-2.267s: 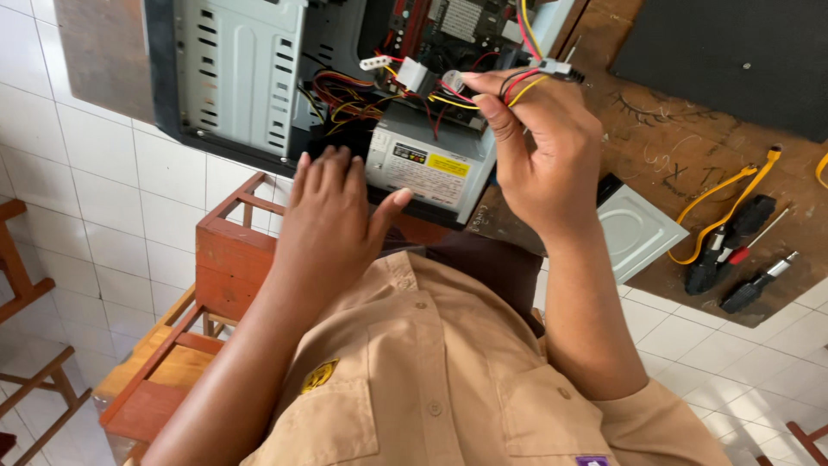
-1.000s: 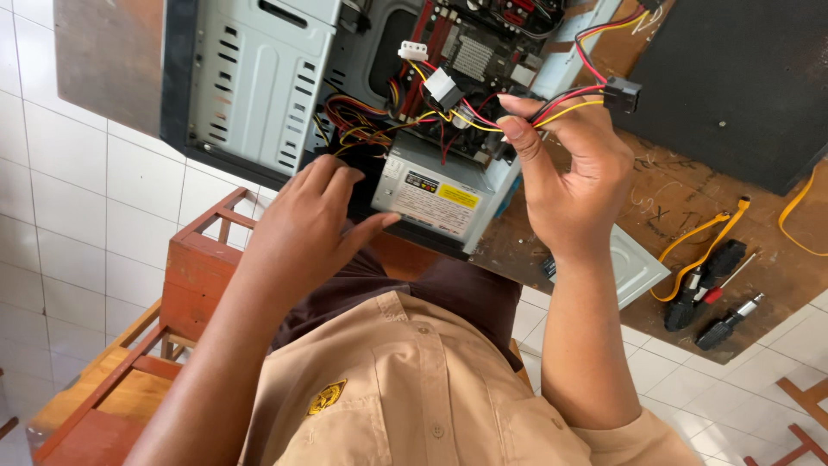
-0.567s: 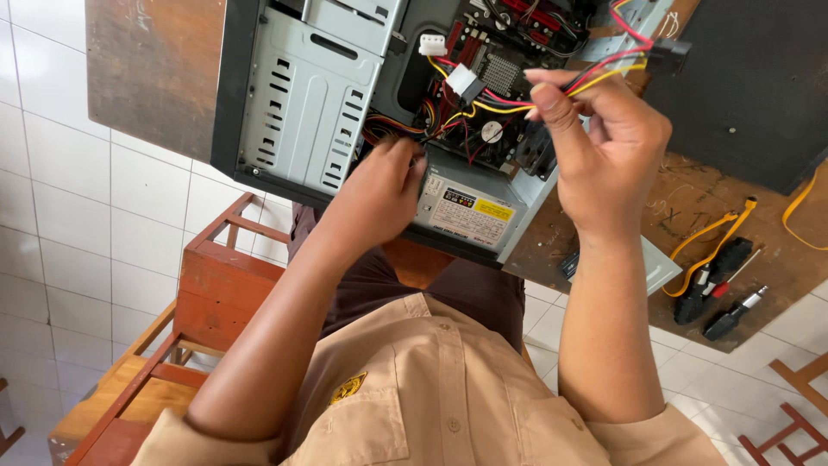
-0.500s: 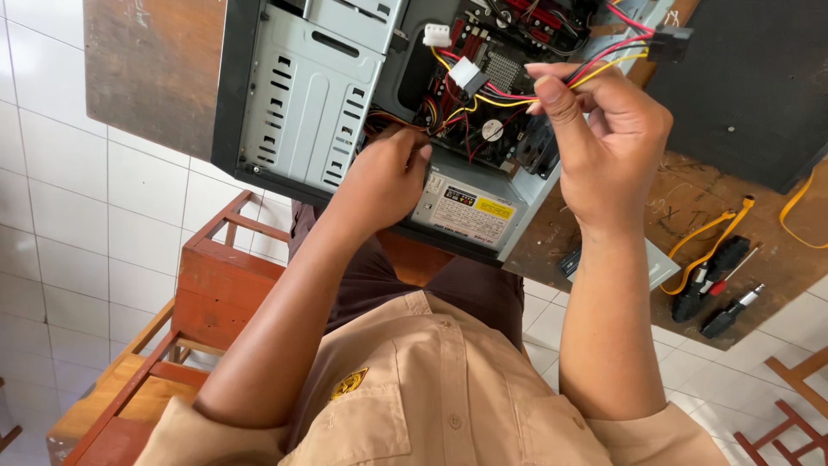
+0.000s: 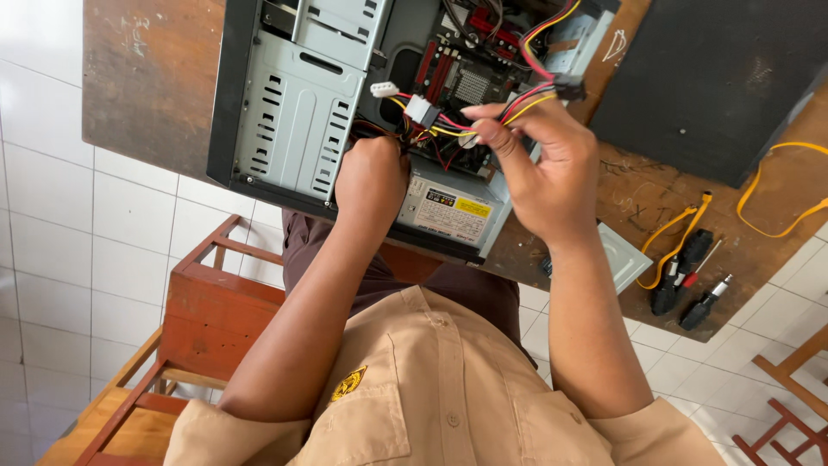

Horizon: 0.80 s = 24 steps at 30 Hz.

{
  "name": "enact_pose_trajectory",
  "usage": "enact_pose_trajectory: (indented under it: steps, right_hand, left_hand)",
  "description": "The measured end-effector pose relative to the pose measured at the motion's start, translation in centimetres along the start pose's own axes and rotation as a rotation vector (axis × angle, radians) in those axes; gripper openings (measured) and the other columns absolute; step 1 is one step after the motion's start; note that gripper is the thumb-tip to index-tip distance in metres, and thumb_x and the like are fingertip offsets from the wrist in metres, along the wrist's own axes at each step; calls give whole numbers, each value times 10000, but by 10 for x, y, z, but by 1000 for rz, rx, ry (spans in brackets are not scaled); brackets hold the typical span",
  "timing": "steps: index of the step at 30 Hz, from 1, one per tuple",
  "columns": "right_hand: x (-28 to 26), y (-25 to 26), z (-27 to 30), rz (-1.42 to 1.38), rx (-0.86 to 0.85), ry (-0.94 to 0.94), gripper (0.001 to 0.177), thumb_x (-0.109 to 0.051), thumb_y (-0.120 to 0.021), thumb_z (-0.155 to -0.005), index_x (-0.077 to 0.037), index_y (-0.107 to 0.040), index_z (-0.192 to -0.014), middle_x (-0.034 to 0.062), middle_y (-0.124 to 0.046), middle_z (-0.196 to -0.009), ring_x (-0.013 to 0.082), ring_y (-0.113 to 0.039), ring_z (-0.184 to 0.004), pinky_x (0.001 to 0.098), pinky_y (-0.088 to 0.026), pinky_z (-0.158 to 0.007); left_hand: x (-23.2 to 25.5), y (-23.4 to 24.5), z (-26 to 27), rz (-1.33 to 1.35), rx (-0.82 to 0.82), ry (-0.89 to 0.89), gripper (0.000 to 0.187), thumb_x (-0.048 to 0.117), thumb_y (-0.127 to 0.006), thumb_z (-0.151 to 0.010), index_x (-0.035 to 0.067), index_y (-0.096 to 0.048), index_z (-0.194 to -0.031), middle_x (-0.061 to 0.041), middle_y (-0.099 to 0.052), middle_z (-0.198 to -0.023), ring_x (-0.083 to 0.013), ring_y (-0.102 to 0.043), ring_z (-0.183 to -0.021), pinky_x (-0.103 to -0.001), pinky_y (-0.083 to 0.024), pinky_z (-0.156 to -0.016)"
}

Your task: The person works inside an open desktop computer case, handling and connecting various power and data cables to the motherboard and power supply. They repeatedly plug and unplug connectors, route wires, and adjust components within the case.

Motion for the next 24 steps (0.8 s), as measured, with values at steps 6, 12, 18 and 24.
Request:
enact_pose_trajectory:
  steps: [6,12,18,24]
  right_hand:
    - [-20,-7,17,21,-27,144,118,-98,-688,-1031,-52,-762,-1110,73,-752,-1045,221,-642,-971,368,-463,-940]
    - [-21,-5,29,-96,107,168,77,-41,-746,-959,-52,-797,-1017,133,-708,-836,271,-623,-766,395,-495,-823]
    - [-23,-2,37,-122,121,168,74,-29,-745,-952,-42,-793,-1007,147,-707,-828,269,-618,-756,402,-500,-830]
    - [-22,1,42,-100,131,197,58,-17,-742,-964,-14,-782,-1006,141,-745,-846,300,-684,-782,418,-488,-851]
  left_hand:
    - [-12,-21,-20,-14,25,-30,298,314,-638,-1004,28,-724,-1005,-206,-717,-928,-423,-689,-829,-536,-545,-671]
    - [-17,-40,-14,-375,458,-346,216,131,-735,-842,100,-637,-652,-94,-596,-530,-271,-676,-488,-384,-548,-394]
    - [-5,-10,-6,-260,-83,13,240,83,-714,-896,37,-736,-1131,-220,-702,-978,-498,-725,-886,-670,-561,-560]
    - [0,-9,-7,-115,-232,107,375,2,-573,-985,-85,-613,-1347,-290,-628,-1307,-526,-636,-1200,-693,-552,-879]
Point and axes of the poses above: each hand's wrist, its own z-axis away from the middle knuckle, its own y-axis out of the back of the hand, x = y × z, the point moved 8 cm from there along -z, towards the middle knuckle
